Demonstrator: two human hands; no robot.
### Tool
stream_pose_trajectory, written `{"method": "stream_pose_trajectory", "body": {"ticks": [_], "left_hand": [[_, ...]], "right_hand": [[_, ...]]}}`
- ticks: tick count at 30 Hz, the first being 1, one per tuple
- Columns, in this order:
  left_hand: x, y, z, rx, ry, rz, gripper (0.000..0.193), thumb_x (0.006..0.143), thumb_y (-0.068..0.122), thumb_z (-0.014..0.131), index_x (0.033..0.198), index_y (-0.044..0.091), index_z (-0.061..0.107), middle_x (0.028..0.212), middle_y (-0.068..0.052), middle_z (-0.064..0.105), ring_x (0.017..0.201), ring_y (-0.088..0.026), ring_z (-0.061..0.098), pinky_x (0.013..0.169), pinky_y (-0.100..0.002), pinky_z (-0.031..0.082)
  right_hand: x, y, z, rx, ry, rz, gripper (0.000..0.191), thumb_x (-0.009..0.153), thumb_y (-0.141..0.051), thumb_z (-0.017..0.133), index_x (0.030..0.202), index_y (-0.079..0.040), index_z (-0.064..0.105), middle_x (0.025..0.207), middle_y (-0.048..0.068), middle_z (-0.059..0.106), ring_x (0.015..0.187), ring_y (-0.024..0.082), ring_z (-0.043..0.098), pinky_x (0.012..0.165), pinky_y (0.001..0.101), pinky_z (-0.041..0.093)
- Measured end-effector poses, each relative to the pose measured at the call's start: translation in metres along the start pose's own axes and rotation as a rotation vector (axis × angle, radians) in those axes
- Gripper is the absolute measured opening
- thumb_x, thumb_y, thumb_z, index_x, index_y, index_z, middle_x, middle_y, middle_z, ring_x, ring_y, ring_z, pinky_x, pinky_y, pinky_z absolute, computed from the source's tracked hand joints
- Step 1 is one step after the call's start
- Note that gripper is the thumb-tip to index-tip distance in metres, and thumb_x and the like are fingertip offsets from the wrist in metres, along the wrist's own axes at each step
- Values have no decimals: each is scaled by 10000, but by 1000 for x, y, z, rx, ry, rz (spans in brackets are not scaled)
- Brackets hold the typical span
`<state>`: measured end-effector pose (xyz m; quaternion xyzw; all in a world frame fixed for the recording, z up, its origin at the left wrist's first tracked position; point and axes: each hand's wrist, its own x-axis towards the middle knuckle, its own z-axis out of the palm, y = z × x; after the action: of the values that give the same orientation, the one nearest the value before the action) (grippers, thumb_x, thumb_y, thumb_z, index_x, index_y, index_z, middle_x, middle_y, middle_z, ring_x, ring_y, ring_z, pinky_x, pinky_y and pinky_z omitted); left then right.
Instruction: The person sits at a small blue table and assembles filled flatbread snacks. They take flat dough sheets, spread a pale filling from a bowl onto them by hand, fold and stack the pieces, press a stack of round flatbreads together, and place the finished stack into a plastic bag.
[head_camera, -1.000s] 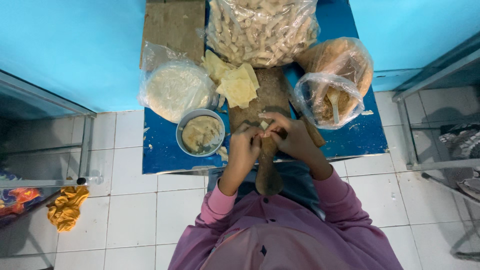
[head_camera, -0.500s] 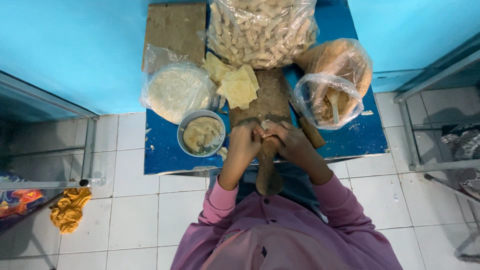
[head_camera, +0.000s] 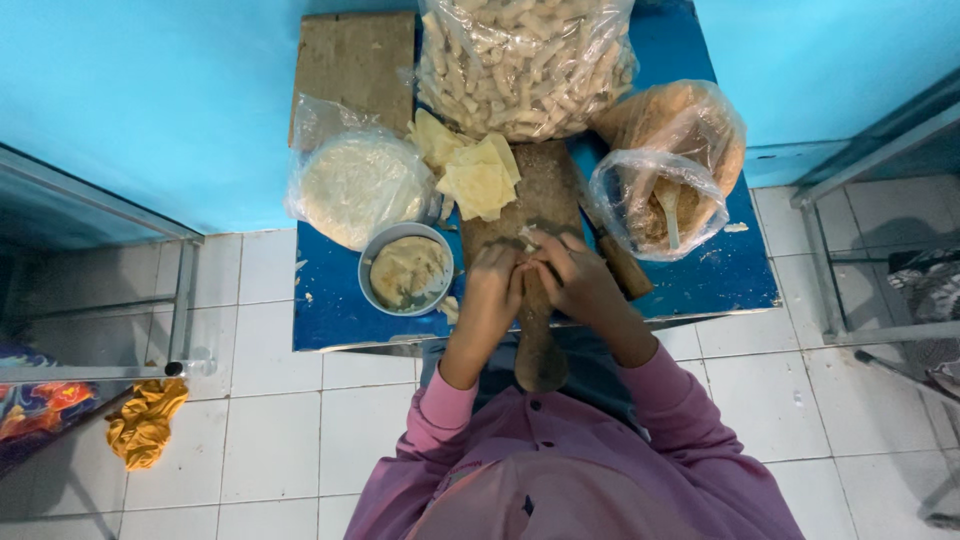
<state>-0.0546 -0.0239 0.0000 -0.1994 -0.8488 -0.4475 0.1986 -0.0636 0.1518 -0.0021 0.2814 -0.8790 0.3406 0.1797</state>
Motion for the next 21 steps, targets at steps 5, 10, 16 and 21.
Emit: {"method": "stream_pose_trajectory", "body": {"ticks": [5, 10, 16, 21], "left_hand": [[3, 2, 6, 102, 18, -56, 84, 860, -31, 658, 940, -7, 668, 981, -178, 583, 984, -392, 570, 858, -487, 468], [11, 2, 6, 169, 92, -54, 257, 849, -45, 629, 1104, -14, 648, 1107, -214, 567, 1052, -424, 543, 916, -501, 454], [12, 10, -1, 31, 149, -42, 414, 924, -12, 633, 1334, 7, 581, 1206, -222, 536, 1157, -424, 537, 995, -478, 455], [8, 16, -10, -82, 132, -27, 482, 923, 80, 705, 1377, 15, 553, 1234, -218, 535, 1183, -420, 550, 1017, -452, 463]], "right_hand": [[-7, 4, 13, -56, 180, -105, 430, 948, 1, 698, 1355, 14, 560, 1079, 124, 698, 994, 323, 656, 868, 404, 539], [-1, -4, 7, -258, 120, -189, 450, 950, -5, 691, 1379, 40, 563, 1133, 186, 684, 1016, 336, 621, 902, 434, 522], [20, -5, -3, -121, 75, -77, 508, 906, -23, 696, 1399, -2, 572, 1036, 189, 681, 1001, 369, 639, 903, 439, 524], [15, 7, 2, 542, 7, 397, 564, 931, -25, 667, 1471, -34, 505, 1001, 100, 765, 923, 149, 729, 854, 278, 566]]}}
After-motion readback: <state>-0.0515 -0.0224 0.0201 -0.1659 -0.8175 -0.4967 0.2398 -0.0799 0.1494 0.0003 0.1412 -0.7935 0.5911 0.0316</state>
